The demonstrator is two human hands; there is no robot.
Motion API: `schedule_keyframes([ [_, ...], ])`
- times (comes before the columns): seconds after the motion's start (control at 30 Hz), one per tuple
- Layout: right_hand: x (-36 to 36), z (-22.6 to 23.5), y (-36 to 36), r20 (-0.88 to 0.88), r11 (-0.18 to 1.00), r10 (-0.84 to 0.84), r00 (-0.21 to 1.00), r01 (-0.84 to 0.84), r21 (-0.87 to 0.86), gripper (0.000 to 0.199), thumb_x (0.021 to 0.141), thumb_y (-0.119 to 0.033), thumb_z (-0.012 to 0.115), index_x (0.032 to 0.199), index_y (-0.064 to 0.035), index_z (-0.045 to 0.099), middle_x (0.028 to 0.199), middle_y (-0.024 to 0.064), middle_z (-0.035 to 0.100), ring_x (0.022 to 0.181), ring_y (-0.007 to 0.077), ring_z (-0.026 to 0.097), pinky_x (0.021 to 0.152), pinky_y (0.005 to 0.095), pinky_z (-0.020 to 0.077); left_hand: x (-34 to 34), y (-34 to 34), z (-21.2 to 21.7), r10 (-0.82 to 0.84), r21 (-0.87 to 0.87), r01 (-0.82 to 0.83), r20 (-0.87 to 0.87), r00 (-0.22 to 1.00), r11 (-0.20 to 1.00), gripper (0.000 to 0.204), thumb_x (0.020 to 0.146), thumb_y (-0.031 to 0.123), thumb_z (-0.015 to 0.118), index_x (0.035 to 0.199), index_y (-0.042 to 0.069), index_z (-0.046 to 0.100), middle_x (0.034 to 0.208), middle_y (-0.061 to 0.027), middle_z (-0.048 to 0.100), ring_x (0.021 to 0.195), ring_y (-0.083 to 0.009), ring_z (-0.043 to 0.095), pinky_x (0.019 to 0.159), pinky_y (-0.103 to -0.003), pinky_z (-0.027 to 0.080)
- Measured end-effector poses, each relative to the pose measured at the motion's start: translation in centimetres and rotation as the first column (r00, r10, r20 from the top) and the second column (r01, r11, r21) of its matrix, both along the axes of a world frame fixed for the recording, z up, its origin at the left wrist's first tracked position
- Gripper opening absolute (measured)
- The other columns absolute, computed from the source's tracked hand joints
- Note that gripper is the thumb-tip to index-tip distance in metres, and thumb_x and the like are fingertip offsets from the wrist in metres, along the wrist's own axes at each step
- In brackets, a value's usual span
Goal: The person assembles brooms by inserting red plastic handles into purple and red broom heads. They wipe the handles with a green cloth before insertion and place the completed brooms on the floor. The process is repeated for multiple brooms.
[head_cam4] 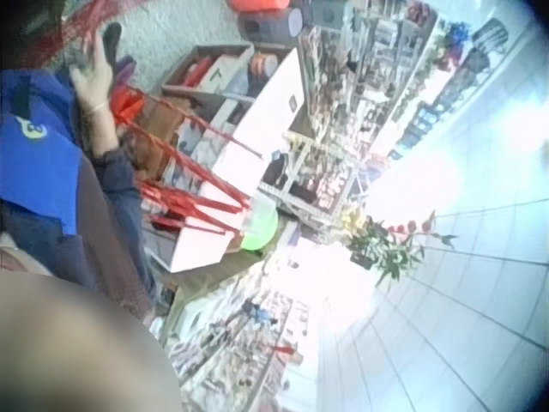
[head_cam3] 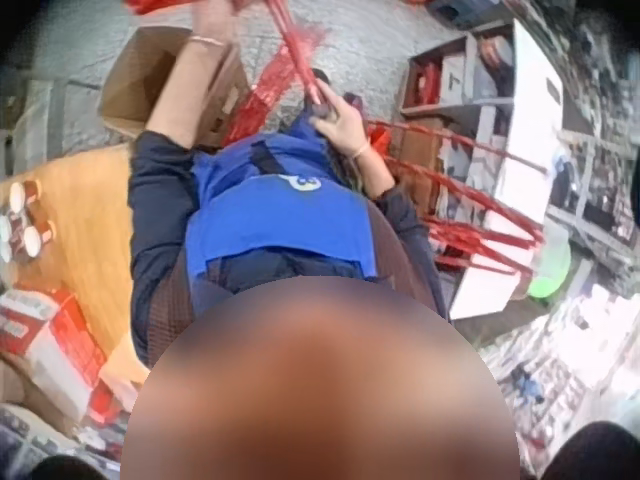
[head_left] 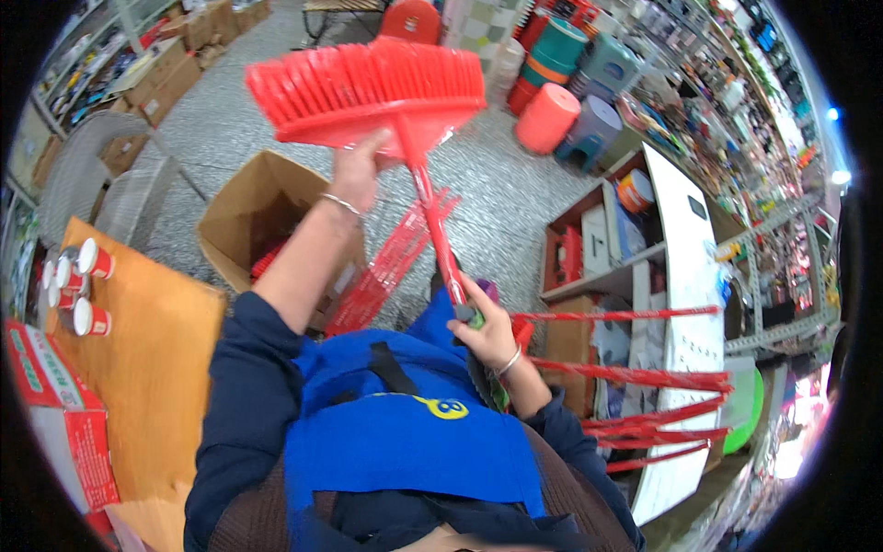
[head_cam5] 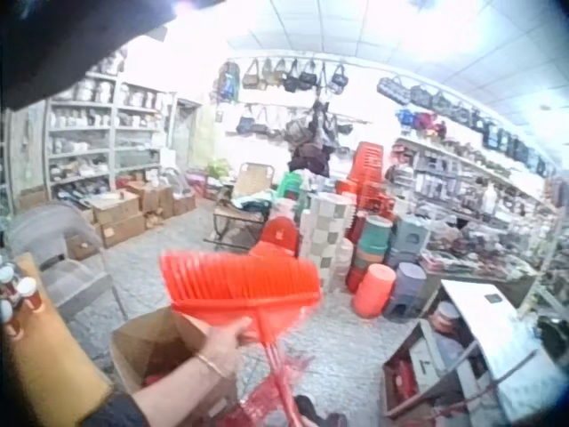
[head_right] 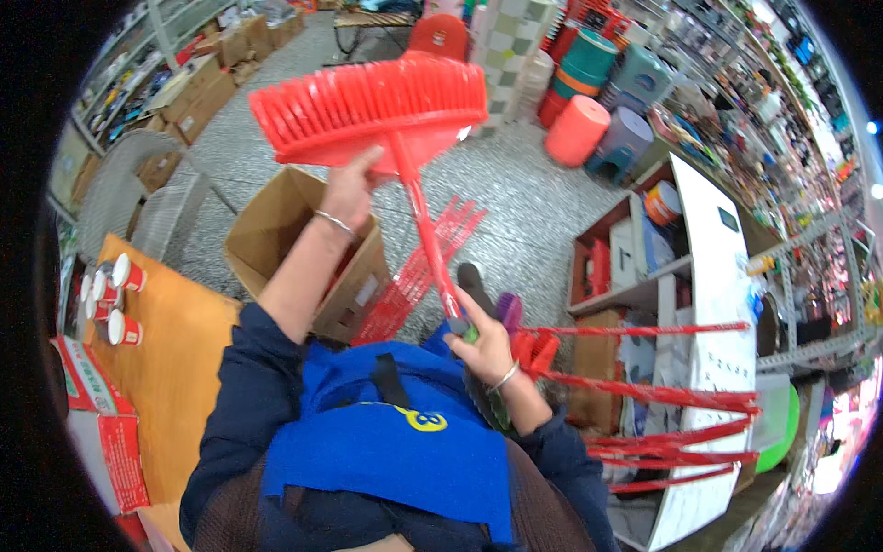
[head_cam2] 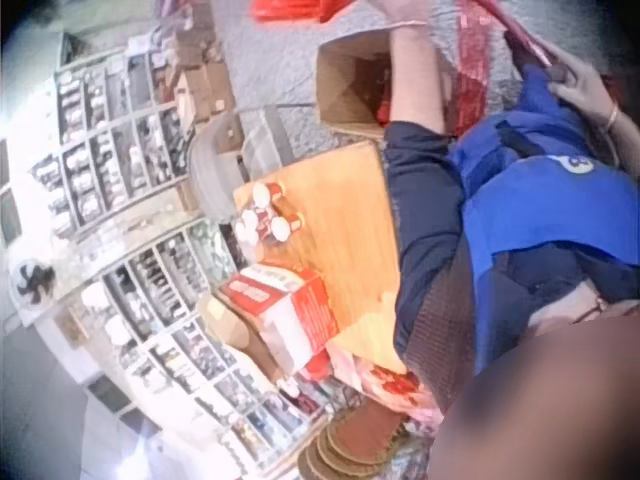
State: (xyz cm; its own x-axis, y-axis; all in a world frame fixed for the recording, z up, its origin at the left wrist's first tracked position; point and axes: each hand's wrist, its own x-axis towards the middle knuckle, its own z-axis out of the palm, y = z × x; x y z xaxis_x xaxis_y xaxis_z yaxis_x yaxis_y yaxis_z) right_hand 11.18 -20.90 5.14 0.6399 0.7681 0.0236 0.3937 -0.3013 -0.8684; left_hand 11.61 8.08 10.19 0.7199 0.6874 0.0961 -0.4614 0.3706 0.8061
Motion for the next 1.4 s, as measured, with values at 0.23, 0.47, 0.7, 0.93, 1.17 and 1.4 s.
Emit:
schedule_keyframes([
  [0.23, 1.5, 1.6, -1.0, -0.751, 0.926, 0.303, 0.587, 0.005, 0.378, 0.071, 0.069, -0.007, 0.071, 0.133, -0.0037, 0.042, 0.082, 0.0069, 0.059, 0.073, 0.0125, 0.057, 0.066, 0.0257, 0.0469, -0.8, -0.5, 0.4, -0.038, -0.144, 0.09, 0.327, 0.944, 0.985, 0.025, 0.086, 0.003, 0.057, 0.111, -0.001, 0.054, 0.104, -0.0131, 0.063, 0.088, -0.0245, 0.066, 0.068, -0.036, 0.06],
  [0.47, -1.1, 1.3, 2.1, 0.44, 0.982, -0.186, 0.878, 0.171, 0.075, 0.066, 0.07, -0.004, 0.073, 0.131, -0.0096, 0.047, 0.083, 0.0018, 0.06, 0.072, 0.0094, 0.058, 0.063, 0.0261, 0.0487, -0.8, -3.6, -0.3, 0.028, -0.029, -0.027, 0.033, 0.999, 0.999, 0.026, 0.085, 0.003, 0.059, 0.111, 0.0, 0.055, 0.106, -0.0109, 0.063, 0.089, -0.0227, 0.065, 0.07, -0.036, 0.06],
  [0.7, 2.9, 2.6, 0.8, -0.621, 0.902, 0.349, 0.702, -0.074, 0.425, 0.065, 0.072, -0.008, 0.071, 0.131, -0.0042, 0.045, 0.081, 0.0054, 0.059, 0.069, 0.0122, 0.056, 0.062, 0.0254, 0.046, -2.0, -3.7, 0.8, -0.1, -0.167, 0.14, 0.227, 0.969, 0.976, 0.029, 0.087, 0.005, 0.057, 0.116, 0.003, 0.052, 0.112, -0.0115, 0.06, 0.098, -0.0238, 0.063, 0.077, -0.038, 0.058],
  [0.93, 1.9, 3.3, 2.2, -0.569, 0.948, 0.122, 0.813, 0.074, 0.31, 0.068, 0.07, -0.01, 0.075, 0.131, -0.0072, 0.045, 0.087, 0.008, 0.061, 0.08, 0.0172, 0.061, 0.073, 0.0284, 0.0488, -2.1, -3.8, 0.8, -0.044, -0.11, 0.061, 0.15, 0.988, 0.992, 0.028, 0.087, 0.005, 0.056, 0.115, 0.003, 0.052, 0.113, -0.0107, 0.06, 0.098, -0.0237, 0.063, 0.075, -0.039, 0.059],
  [1.17, 0.2, 3.7, 3.7, 0.423, 0.985, -0.155, 0.893, 0.108, 0.133, 0.06, 0.07, -0.005, 0.072, 0.126, -0.0052, 0.051, 0.091, 0.012, 0.061, 0.079, 0.0114, 0.059, 0.073, 0.0264, 0.0488, -2.1, -5.4, -0.3, 0.063, -0.066, -0.062, 0.006, 0.998, 0.996, 0.028, 0.086, 0.001, 0.057, 0.113, 0.002, 0.054, 0.109, -0.0099, 0.061, 0.093, -0.0224, 0.064, 0.071, -0.037, 0.06],
  [1.4, 2.8, 3.2, 2.6, -0.741, 0.84, 0.46, 0.49, 0.029, 0.541, 0.065, 0.073, -0.019, 0.068, 0.13, -0.0001, 0.043, 0.084, 0.0097, 0.059, 0.072, 0.0143, 0.055, 0.064, 0.0254, 0.0456, -3.1, -5.1, -0.3, -0.146, -0.247, 0.225, 0.3, 0.943, 0.943, 0.029, 0.089, 0.007, 0.055, 0.117, 0.002, 0.052, 0.115, -0.0098, 0.06, 0.106, -0.0228, 0.059, 0.089, -0.041, 0.052],
])
